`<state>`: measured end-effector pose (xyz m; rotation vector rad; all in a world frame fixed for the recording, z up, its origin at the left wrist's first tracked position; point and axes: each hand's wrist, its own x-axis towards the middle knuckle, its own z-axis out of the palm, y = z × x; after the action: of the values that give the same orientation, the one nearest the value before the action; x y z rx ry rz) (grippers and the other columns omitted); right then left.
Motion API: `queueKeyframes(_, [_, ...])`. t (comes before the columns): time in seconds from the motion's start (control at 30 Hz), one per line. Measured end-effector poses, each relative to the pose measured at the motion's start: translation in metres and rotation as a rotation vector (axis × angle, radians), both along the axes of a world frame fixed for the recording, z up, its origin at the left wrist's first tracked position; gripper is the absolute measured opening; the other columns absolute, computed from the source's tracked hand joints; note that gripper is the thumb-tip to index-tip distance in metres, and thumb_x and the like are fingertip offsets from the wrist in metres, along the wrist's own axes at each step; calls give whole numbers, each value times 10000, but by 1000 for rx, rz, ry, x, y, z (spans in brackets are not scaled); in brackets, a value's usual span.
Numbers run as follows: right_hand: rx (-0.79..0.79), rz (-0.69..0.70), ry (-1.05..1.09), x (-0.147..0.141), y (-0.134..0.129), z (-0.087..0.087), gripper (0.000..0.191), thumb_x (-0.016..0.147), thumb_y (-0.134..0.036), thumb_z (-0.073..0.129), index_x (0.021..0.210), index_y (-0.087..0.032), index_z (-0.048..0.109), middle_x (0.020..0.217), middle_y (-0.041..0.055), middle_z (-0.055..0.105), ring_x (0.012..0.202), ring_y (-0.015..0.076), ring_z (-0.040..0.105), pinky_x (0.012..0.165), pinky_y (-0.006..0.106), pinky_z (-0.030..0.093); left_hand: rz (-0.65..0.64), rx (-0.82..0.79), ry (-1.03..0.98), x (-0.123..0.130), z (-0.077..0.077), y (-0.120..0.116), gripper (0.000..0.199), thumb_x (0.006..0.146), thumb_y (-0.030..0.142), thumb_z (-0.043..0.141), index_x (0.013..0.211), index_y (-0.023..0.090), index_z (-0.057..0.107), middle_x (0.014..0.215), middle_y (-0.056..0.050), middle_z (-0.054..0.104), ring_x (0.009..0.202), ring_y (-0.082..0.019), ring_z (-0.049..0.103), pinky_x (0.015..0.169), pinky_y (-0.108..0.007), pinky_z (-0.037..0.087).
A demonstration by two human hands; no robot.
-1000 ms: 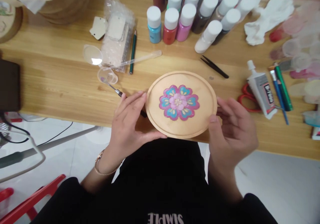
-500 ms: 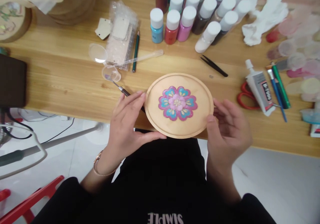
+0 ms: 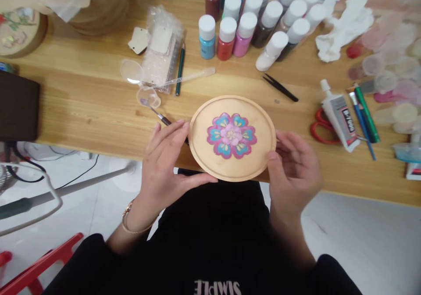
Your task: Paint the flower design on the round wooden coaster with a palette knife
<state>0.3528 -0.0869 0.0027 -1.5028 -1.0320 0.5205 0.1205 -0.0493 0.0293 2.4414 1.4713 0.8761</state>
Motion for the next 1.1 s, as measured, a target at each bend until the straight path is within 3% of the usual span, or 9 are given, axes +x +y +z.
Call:
queueKeyframes(0.4, [-28, -3, 23, -1, 1, 0, 433, 838, -191, 765, 1259, -247, 684, 1208, 60, 767, 1042, 192, 746, 927, 406, 638, -16, 22, -39, 1, 3, 0, 939, 722, 611, 854, 1509, 258, 484, 1353, -138, 691, 1261, -378, 658, 1179, -623, 436])
queueKeyframes(1.1, [-36, 6, 52, -3, 3, 1, 433, 819, -197, 775, 1236, -233, 664, 1231, 65, 755, 1066, 193, 743, 939, 411, 638, 3, 27, 7, 1, 6, 0, 906, 771, 644, 794, 1524, 285, 440, 1409, -123, 655, 1314, -360, 625, 1212, -593, 401])
